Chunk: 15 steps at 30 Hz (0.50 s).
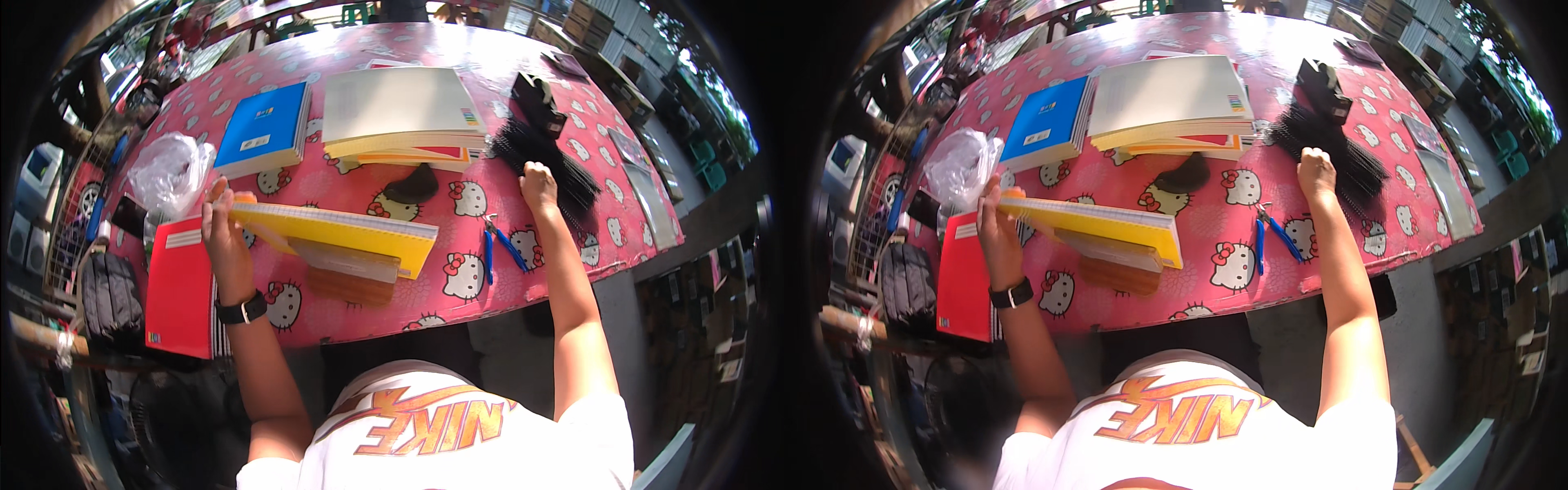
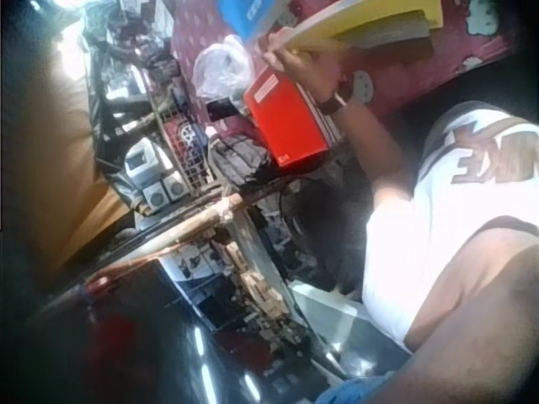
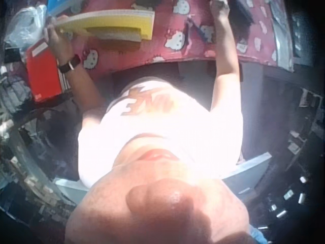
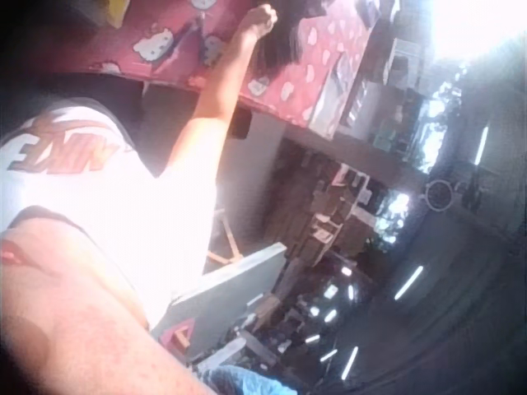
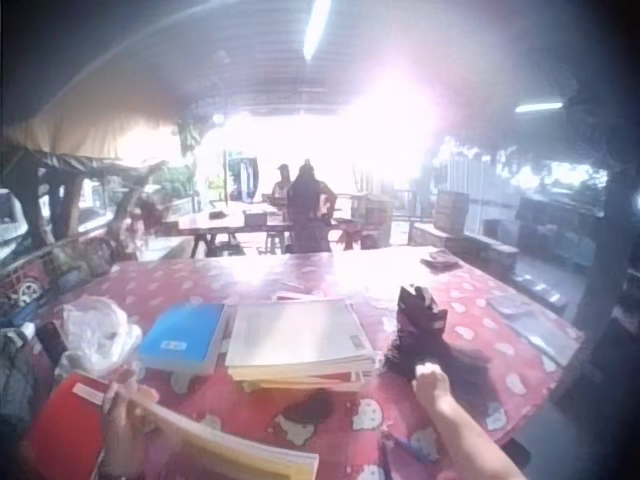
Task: The person threads a spiral binding through the holes of a notebook, twists the end of the binding, and cuts the excess using a pair of pliers before stacking the completed notebook.
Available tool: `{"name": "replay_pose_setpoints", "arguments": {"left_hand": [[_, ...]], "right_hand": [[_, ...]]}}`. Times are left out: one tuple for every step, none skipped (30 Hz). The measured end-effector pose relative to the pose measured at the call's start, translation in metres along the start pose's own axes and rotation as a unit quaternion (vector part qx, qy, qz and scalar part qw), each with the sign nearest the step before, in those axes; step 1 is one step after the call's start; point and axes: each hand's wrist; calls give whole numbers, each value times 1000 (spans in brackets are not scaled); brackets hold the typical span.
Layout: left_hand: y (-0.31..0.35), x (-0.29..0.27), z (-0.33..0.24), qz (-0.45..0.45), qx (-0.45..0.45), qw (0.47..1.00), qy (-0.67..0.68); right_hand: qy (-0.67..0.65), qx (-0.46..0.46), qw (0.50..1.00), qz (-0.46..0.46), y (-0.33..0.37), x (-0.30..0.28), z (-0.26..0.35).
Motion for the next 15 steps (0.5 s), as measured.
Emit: {"name": "replay_pose_setpoints", "arguments": {"left_hand": [[-6,3,-2,-51,-26,998,28],[-9,6,-7,-101,-51,992,57],[-7,16,-30,-180,-1,984,6],[2,30,-54,-153,80,982,-73],[15,39,-79,-124,164,967,-153],[28,52,-104,-17,207,959,-193],[40,58,-125,82,244,935,-242],[48,72,-139,111,268,918,-269],[51,80,-136,117,263,921,-263],[52,82,-129,114,256,922,-268],[52,84,-122,111,252,913,-300],[53,85,-118,111,249,904,-330],[53,88,-123,100,248,914,-305],[56,94,-125,107,252,914,-300],[59,98,-126,81,266,916,-290]], "right_hand": [[-42,-20,999,-27,-1,-6,-3],[-81,-24,995,-48,-4,-13,-5],[-107,-23,993,-49,-4,-23,-3],[-131,-18,990,-51,-1,-34,-3],[-154,-9,986,-64,0,-45,-1],[-171,4,982,-77,2,-58,-2],[-219,18,972,-80,2,-75,11],[-249,16,964,-95,3,-87,10],[-302,1,949,-90,7,-104,23],[-356,-12,931,-84,17,-126,46],[-413,-2,910,-29,32,-155,76],[-465,13,885,25,49,-179,100],[-573,-8,808,137,64,-194,103],[-666,-30,705,243,77,-201,106],[-680,-5,686,259,90,-197,113]]}}
Point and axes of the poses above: each hand's wrist, its own y-axis away from the middle knuckle, its own x-axis out of the palm, z = x × y, and after that the axes turned 14 degrees about -y, right-handed
